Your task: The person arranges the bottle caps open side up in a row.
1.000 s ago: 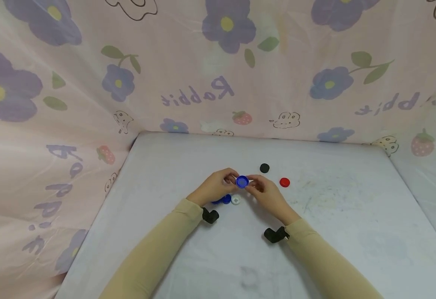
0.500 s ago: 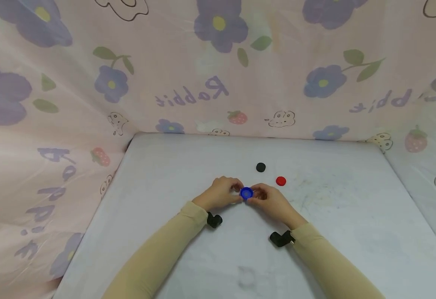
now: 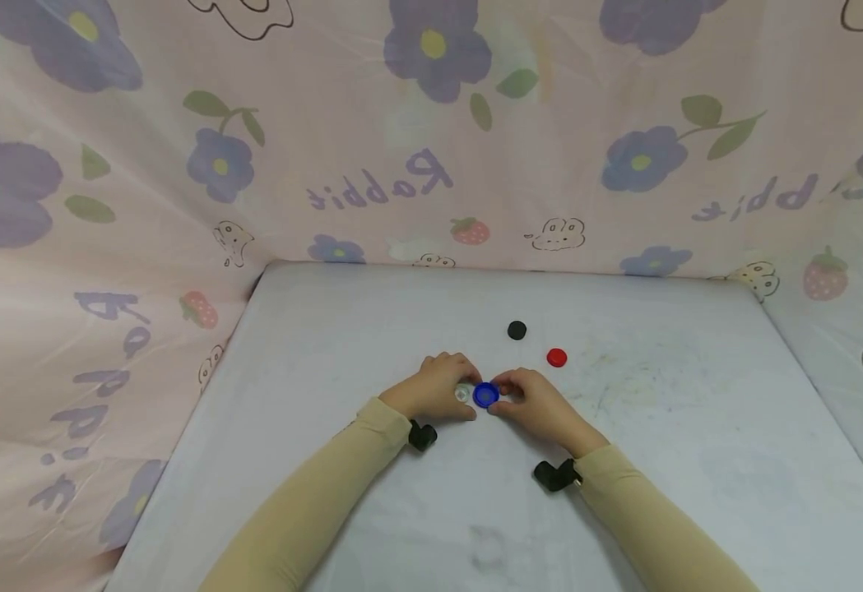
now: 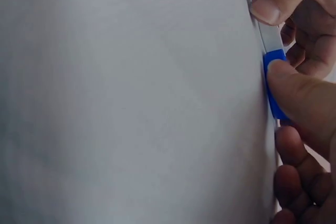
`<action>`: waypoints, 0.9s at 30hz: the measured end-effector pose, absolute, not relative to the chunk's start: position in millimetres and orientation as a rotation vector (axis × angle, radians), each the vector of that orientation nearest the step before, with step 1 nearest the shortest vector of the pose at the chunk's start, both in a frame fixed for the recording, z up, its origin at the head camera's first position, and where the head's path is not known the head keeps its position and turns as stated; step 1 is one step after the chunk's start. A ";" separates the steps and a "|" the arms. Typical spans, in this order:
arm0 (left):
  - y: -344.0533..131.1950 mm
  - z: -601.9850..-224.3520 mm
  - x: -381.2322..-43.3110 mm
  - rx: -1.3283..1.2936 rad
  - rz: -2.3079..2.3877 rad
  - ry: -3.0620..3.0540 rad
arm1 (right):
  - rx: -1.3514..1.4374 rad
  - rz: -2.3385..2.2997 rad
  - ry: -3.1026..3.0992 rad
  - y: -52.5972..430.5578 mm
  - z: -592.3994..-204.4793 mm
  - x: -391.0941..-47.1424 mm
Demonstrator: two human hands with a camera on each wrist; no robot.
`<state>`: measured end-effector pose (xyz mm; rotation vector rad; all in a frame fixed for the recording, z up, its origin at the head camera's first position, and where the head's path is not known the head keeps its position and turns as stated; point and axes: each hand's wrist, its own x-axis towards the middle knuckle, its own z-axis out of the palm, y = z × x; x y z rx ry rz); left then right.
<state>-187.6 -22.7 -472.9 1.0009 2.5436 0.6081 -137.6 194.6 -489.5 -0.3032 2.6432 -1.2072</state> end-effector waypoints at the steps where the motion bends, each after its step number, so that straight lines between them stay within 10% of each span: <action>1: -22.9 -473.1 -187.6 1.001 0.607 2.542 | -0.309 -1.208 2.643 194.3 -489.3 -137.4; 27: -22.5 -474.6 -186.5 1.005 0.632 2.597 | -0.358 -1.168 2.686 195.0 -494.6 -140.0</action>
